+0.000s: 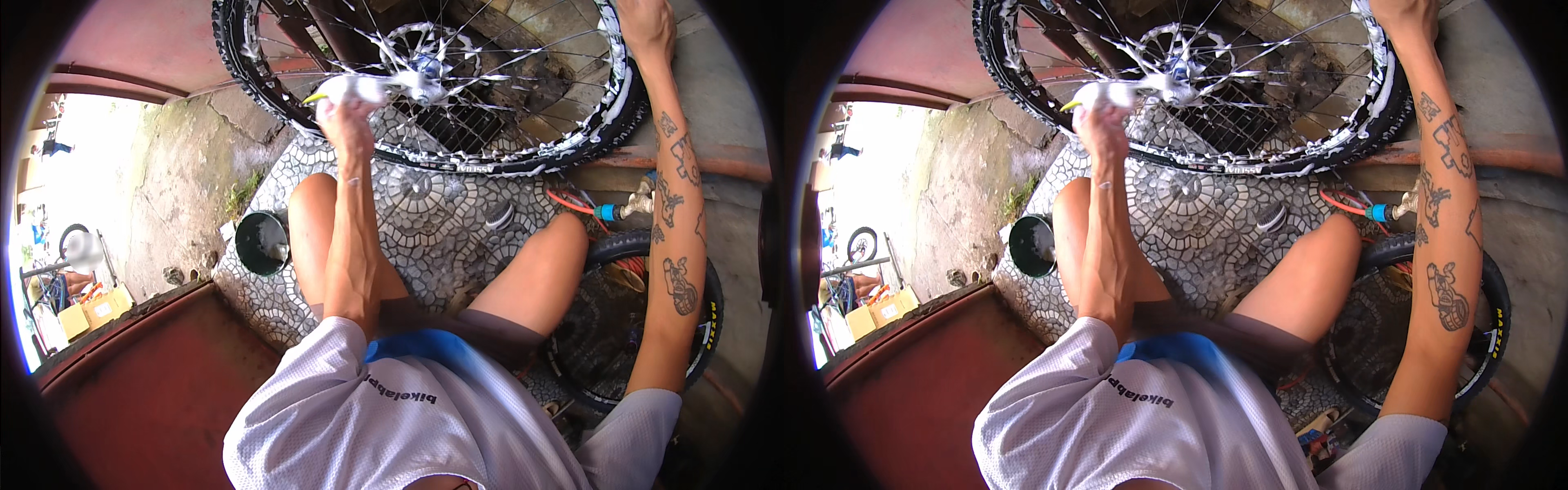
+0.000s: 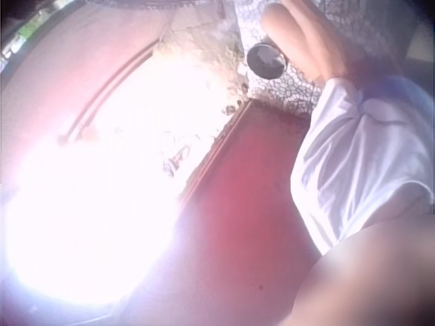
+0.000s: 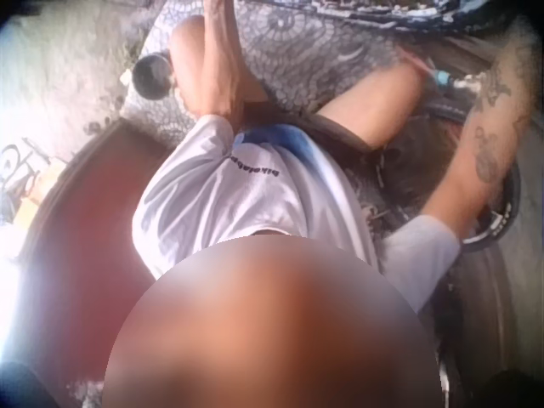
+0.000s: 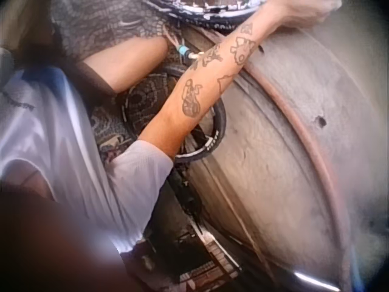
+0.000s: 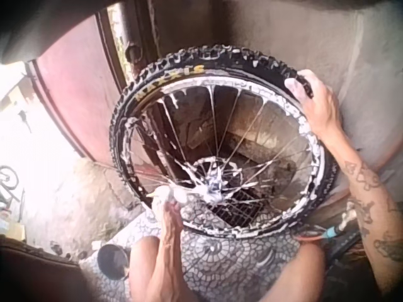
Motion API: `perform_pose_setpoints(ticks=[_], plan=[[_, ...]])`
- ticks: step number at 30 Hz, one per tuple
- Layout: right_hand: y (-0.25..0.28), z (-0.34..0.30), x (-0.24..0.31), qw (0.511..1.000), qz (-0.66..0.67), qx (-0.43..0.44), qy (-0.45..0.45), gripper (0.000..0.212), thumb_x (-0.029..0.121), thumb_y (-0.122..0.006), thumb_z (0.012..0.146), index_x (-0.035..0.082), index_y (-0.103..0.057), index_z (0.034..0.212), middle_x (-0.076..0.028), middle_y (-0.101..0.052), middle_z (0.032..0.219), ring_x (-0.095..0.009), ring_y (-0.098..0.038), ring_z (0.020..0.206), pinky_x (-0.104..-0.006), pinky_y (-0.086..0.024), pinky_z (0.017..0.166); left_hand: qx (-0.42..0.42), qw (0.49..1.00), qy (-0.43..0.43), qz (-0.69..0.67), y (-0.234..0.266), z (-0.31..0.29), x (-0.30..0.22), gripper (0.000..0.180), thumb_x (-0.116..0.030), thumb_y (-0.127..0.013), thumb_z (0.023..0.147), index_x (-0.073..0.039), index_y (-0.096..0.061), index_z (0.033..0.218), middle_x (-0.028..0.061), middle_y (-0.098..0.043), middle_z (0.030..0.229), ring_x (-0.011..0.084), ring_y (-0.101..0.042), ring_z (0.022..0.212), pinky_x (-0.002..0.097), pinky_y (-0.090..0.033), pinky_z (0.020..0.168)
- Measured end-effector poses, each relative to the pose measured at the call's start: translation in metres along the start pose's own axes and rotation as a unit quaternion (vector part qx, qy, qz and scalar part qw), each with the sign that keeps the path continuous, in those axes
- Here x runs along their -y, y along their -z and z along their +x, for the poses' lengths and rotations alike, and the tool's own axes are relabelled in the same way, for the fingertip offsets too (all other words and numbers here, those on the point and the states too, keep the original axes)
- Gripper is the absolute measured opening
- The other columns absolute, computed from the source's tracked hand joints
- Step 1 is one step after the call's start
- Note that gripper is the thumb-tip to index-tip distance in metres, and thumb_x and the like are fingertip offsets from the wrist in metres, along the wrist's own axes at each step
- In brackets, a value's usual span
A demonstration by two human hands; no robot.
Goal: The person scrubs a bicycle wheel with a brush and soapy water, rotating the wheel to clean the tire, rim, spokes, and hub. They repeatedly dip the brush into a bucket and continue scrubbing different sections of the wheel.
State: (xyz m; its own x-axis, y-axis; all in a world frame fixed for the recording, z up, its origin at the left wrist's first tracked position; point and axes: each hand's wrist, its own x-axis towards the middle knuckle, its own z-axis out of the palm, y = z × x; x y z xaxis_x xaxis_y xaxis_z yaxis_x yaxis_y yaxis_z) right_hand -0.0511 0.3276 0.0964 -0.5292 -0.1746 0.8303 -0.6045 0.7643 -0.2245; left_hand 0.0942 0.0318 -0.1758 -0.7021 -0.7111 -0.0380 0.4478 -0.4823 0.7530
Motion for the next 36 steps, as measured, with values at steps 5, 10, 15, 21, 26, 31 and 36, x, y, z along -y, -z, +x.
perform_pose_setpoints(ticks=[5, 10, 15, 21, 26, 31, 36], plan=[[0.002, 0.000, 0.002, 1.000, 0.004, 0.011, -0.019, 0.036, 0.041, -0.064, 0.100, 0.006, -0.066, 0.112, -0.024, -0.070, 0.094, -0.043, -0.070, 0.092, -0.0455, -0.052, 0.077, 0.114, 0.991, 0.021, 0.066, -0.011, -0.003, -0.012, 0.022, 0.007, -0.061, 0.091, 0.011, -0.057, 0.113, 0.0182, -0.068, 0.104, 0.0288, -0.074, 0.090, 0.0412, -0.068, 0.077], [0.001, 0.000, -0.002, 1.000, -0.009, 0.001, 0.001, 0.035, 0.040, -0.065, 0.100, 0.006, -0.066, 0.111, -0.023, -0.070, 0.092, -0.043, -0.070, 0.091, -0.0450, -0.053, 0.076, 0.036, 0.996, -0.008, 0.076, -0.005, 0.001, -0.017, 0.017, -0.003, -0.062, 0.097, 0.007, -0.057, 0.109, 0.0152, -0.069, 0.096, 0.0243, -0.073, 0.087, 0.0383, -0.067, 0.066], [0.001, -0.001, -0.021, 0.994, -0.073, 0.065, -0.046, 0.048, 0.049, -0.057, 0.103, 0.008, -0.065, 0.128, -0.018, -0.072, 0.114, -0.037, -0.068, 0.110, -0.0401, -0.051, 0.092, -0.012, 0.998, -0.054, 0.029, 0.009, 0.008, -0.024, 0.014, -0.004, -0.065, 0.096, 0.003, -0.060, 0.107, 0.0155, -0.068, 0.097, 0.0269, -0.074, 0.080, 0.0416, -0.066, 0.065], [-0.008, -0.003, -0.044, 0.997, 0.009, 0.067, -0.026, 0.043, 0.041, -0.064, 0.103, 0.008, -0.067, 0.131, -0.017, -0.072, 0.124, -0.036, -0.068, 0.116, -0.0398, -0.052, 0.096, 0.109, 0.853, -0.158, 0.485, -0.001, -0.010, -0.019, 0.025, -0.017, -0.067, 0.095, 0.002, -0.064, 0.111, 0.0107, -0.068, 0.094, 0.0271, -0.065, 0.082, 0.0426, -0.055, 0.079], [-0.014, -0.001, -0.055, 0.998, -0.024, 0.050, 0.019, 0.040, 0.034, -0.062, 0.105, 0.006, -0.064, 0.134, -0.020, -0.071, 0.124, -0.038, -0.067, 0.116, -0.0411, -0.051, 0.097, 0.052, 0.986, -0.003, 0.160, -0.004, -0.014, -0.010, 0.018, -0.017, -0.068, 0.095, -0.002, -0.064, 0.105, 0.0060, -0.067, 0.091, 0.0131, -0.066, 0.077, 0.0287, -0.055, 0.061], [-0.013, 0.001, -0.051, 0.998, -0.021, 0.056, 0.002, 0.040, 0.034, -0.062, 0.105, 0.006, -0.065, 0.133, -0.020, -0.071, 0.123, -0.039, -0.067, 0.115, -0.0417, -0.051, 0.096, 0.029, 0.988, -0.014, 0.148, -0.009, -0.012, -0.021, 0.022, -0.016, -0.063, 0.098, 0.003, -0.062, 0.109, 0.0073, -0.070, 0.097, 0.0202, -0.070, 0.092, 0.0368, -0.057, 0.079], [-0.010, -0.001, -0.037, 0.999, 0.001, 0.045, -0.008, 0.041, 0.037, -0.065, 0.102, 0.007, -0.066, 0.131, -0.019, -0.071, 0.123, -0.039, -0.067, 0.115, -0.0419, -0.052, 0.096, 0.102, 0.916, -0.113, 0.372, 0.000, -0.006, -0.046, 0.023, -0.017, -0.073, 0.090, -0.002, -0.070, 0.107, 0.0099, -0.069, 0.093, 0.0245, -0.067, 0.092, 0.0416, -0.055, 0.081]])
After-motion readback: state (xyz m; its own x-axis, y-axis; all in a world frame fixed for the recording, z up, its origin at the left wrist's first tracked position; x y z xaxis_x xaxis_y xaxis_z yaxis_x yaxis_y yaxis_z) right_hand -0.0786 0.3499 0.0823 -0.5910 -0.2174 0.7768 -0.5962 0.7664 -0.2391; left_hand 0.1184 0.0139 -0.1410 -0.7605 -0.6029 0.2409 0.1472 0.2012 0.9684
